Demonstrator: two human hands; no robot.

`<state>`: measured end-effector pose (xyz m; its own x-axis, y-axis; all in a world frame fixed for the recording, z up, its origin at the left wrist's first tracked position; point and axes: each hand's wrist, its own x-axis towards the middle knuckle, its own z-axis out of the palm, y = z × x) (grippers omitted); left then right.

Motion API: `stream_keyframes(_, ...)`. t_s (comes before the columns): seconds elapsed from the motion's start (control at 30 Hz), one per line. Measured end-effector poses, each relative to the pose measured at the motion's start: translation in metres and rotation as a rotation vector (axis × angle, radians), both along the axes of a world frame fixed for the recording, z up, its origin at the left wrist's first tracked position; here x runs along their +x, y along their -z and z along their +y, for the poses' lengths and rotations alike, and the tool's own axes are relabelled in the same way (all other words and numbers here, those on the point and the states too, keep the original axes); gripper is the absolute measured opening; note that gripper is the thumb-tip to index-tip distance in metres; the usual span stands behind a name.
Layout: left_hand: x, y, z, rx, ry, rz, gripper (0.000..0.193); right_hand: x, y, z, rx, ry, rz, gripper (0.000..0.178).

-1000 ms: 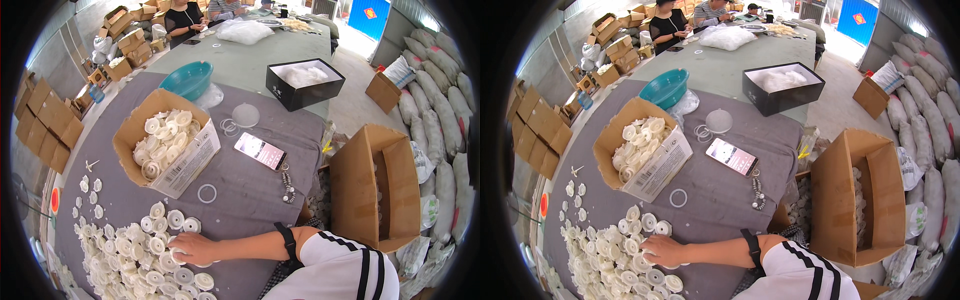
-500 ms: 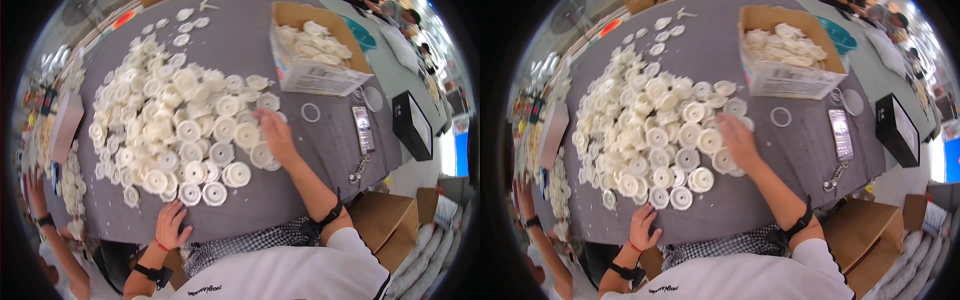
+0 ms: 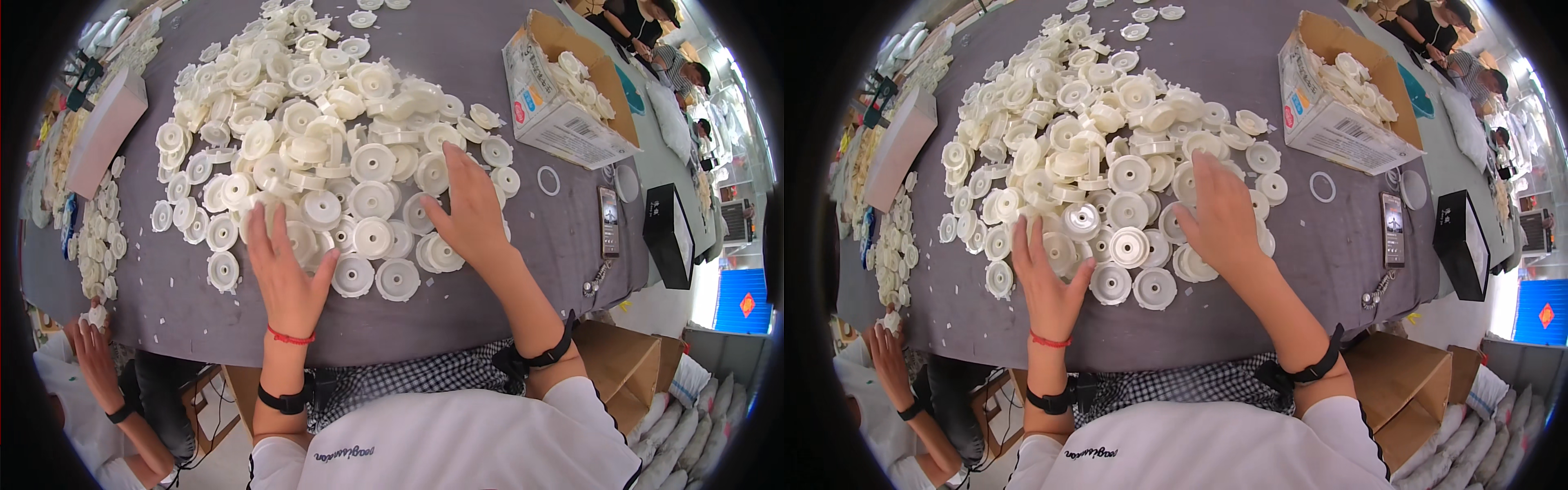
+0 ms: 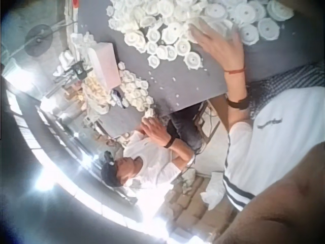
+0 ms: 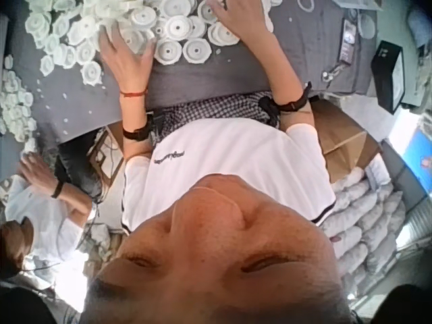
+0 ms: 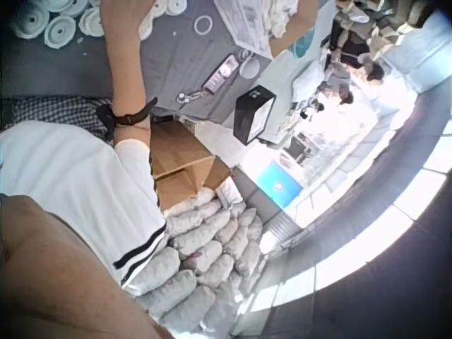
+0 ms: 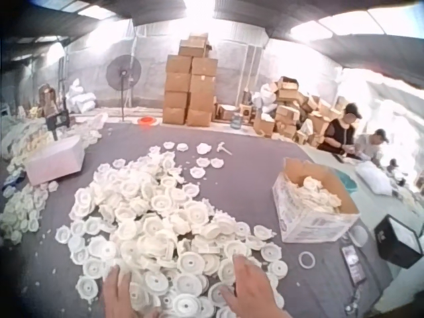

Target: Assembling circular white plastic components at a manufacturing workstation.

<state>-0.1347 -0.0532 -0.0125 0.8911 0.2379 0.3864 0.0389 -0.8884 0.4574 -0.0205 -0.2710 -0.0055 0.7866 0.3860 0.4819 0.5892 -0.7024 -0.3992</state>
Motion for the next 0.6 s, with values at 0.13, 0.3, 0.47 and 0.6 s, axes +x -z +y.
stream_keyframes(0.13,-0.002,0.005,0.004,-0.290,0.074,0.028,0.085,-0.005,-0.006,0.017,-0.036,-0.144,0.080,0.046)
stream_keyframes(0.3,-0.010,0.039,0.007,-0.392,0.157,-0.139,0.083,-0.034,-0.013,0.045,-0.377,-0.368,0.228,0.052)
stream_keyframes(0.47,-0.006,0.040,0.007,-0.484,0.189,-0.158,0.072,-0.024,-0.005,0.027,-0.195,-0.291,0.201,0.049)
stream_keyframes(0.6,-0.005,0.033,0.004,-0.348,0.162,-0.130,0.059,-0.024,-0.019,-0.009,0.221,-0.009,0.476,0.044)
